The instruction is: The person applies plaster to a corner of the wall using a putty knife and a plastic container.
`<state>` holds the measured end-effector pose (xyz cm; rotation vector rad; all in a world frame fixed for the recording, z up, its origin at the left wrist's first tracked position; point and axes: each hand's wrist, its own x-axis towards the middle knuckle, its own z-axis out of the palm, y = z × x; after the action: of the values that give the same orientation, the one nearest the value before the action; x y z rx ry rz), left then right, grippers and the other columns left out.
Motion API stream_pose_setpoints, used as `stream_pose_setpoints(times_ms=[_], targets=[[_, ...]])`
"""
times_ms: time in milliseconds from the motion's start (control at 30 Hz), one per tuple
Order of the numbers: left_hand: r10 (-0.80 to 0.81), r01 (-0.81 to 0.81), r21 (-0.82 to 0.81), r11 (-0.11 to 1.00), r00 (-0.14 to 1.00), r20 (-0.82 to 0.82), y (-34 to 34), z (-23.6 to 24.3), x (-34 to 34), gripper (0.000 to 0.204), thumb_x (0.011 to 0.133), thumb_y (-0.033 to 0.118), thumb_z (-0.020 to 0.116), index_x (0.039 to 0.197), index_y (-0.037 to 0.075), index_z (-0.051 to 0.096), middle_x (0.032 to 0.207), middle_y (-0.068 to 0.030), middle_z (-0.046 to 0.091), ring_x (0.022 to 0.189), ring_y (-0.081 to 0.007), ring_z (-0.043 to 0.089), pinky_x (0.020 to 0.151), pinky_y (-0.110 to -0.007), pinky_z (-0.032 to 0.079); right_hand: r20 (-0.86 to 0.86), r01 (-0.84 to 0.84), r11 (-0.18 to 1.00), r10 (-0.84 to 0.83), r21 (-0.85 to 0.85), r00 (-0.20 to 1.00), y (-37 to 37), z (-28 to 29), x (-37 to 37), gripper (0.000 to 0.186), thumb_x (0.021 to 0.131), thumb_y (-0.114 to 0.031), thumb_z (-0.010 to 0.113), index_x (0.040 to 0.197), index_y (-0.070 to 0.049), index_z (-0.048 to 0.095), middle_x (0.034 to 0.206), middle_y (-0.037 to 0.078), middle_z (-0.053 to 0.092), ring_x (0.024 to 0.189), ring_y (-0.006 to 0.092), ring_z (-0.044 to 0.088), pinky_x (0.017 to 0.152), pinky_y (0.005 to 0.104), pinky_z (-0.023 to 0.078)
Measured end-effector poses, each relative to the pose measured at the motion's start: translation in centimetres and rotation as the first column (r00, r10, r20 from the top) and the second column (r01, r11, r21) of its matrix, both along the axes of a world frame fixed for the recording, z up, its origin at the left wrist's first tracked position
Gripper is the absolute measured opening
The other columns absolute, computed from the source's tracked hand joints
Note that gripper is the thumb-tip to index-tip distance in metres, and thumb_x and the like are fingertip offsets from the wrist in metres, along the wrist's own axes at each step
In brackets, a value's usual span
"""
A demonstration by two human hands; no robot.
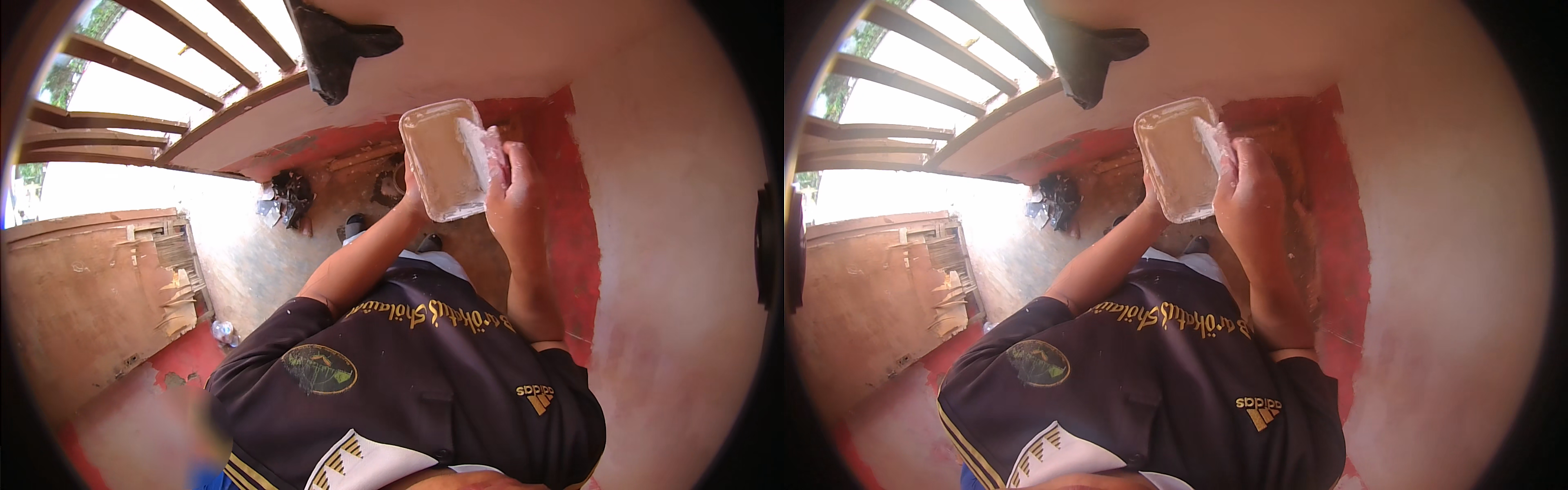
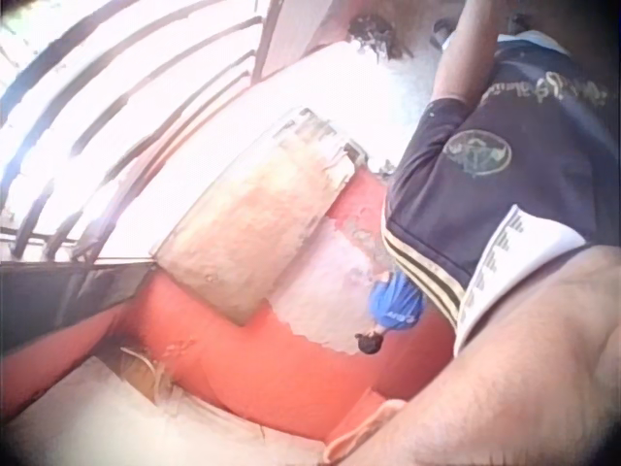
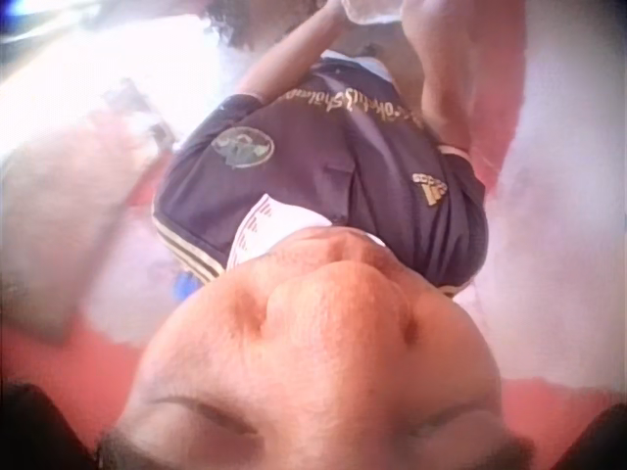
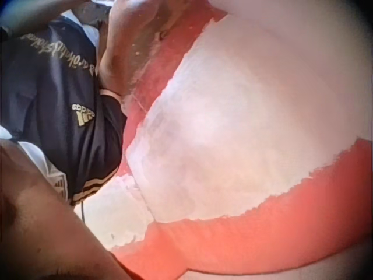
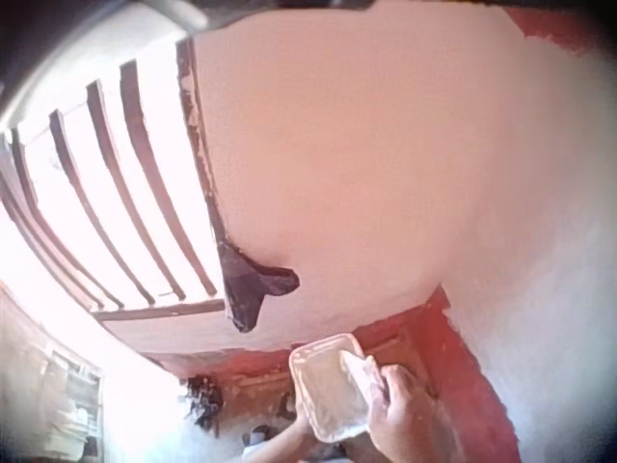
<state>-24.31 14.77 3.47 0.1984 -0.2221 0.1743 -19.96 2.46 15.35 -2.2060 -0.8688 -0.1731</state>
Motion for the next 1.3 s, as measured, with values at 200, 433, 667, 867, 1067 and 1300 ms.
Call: stream_pose_setpoints(times_ms=[200, 433, 667, 867, 1067, 1300], targets=[[-0.152, 0.149, -0.269, 0.952, 0.988, 0.011, 4.6, 3.0, -2.4, 0.078, 0.092, 0.069, 0.032, 0.147, 0.014, 0.038, 0.147, -0.0103, 0.045, 0.132, -0.0301, 0.047, 0.112, -0.049, 0.035, 0.098, 0.067, 0.996, -0.061, -0.061, 0.993, 5.5, 2.2, -1.3, 0.024, 0.089, -0.006, 0.055, 0.112, 0.000, 0.060, 0.096, 0.023, 0.066, 0.088, 0.0386, 0.065, 0.076, 0.0438, 0.052], [-0.069, 0.040, -0.113, 0.993, 0.961, -0.269, 9.8, 1.9, -5.6, 0.080, 0.092, 0.073, 0.025, 0.144, 0.014, 0.043, 0.142, -0.0097, 0.050, 0.128, -0.0281, 0.050, 0.111, -0.044, 0.037, 0.066, 0.001, 0.987, 0.009, -0.160, 0.998, 11.8, -0.7, -6.1, 0.032, 0.087, -0.006, 0.056, 0.119, 0.000, 0.057, 0.089, 0.023, 0.065, 0.081, 0.0395, 0.064, 0.072, 0.0463, 0.052], [-0.160, 0.138, -0.094, 0.986, 0.946, -0.282, 13.2, 2.3, -5.3, 0.086, 0.090, 0.077, 0.025, 0.145, 0.013, 0.039, 0.143, -0.0112, 0.047, 0.129, -0.0290, 0.049, 0.111, -0.045, 0.037, 0.131, 0.122, 0.992, -0.116, -0.039, 0.985, 15.2, 0.2, -5.3, 0.027, 0.089, -0.006, 0.056, 0.115, 0.003, 0.061, 0.090, 0.022, 0.066, 0.085, 0.0396, 0.064, 0.072, 0.0472, 0.051], [-0.232, 0.221, -0.070, 0.973, 0.914, -0.334, 15.1, 1.5, -5.3, 0.083, 0.092, 0.075, 0.021, 0.144, 0.012, 0.040, 0.140, -0.0119, 0.050, 0.127, -0.0272, 0.051, 0.110, -0.043, 0.038, 0.175, 0.146, 0.982, -0.124, -0.120, 0.977, 17.4, -1.9, -8.9, 0.035, 0.084, -0.001, 0.057, 0.119, 0.004, 0.058, 0.094, 0.023, 0.064, 0.088, 0.0406, 0.064, 0.077, 0.0449, 0.053], [-0.312, 0.301, -0.087, 0.950, 0.889, -0.336, 15.2, 1.8, -5.3, 0.086, 0.091, 0.077, 0.019, 0.141, 0.011, 0.043, 0.136, -0.0127, 0.054, 0.122, -0.0290, 0.055, 0.107, -0.045, 0.042, -0.015, 0.204, 0.979, -0.205, -0.021, 0.979, 17.0, 0.4, -8.9, 0.031, 0.088, -0.003, 0.056, 0.118, 0.005, 0.058, 0.101, 0.025, 0.065, 0.092, 0.0404, 0.065, 0.080, 0.0438, 0.053], [-0.339, 0.312, -0.135, 0.940, 0.891, -0.303, 13.7, 3.0, -5.0, 0.086, 0.090, 0.077, 0.020, 0.139, 0.011, 0.047, 0.135, -0.0158, 0.054, 0.121, -0.0336, 0.055, 0.106, -0.048, 0.042, -0.161, 0.283, 0.950, -0.262, 0.130, 0.952, 15.1, 3.1, -10.8, 0.030, 0.092, -0.008, 0.057, 0.118, 0.007, 0.056, 0.102, 0.026, 0.066, 0.094, 0.0382, 0.068, 0.078, 0.0415, 0.054]])
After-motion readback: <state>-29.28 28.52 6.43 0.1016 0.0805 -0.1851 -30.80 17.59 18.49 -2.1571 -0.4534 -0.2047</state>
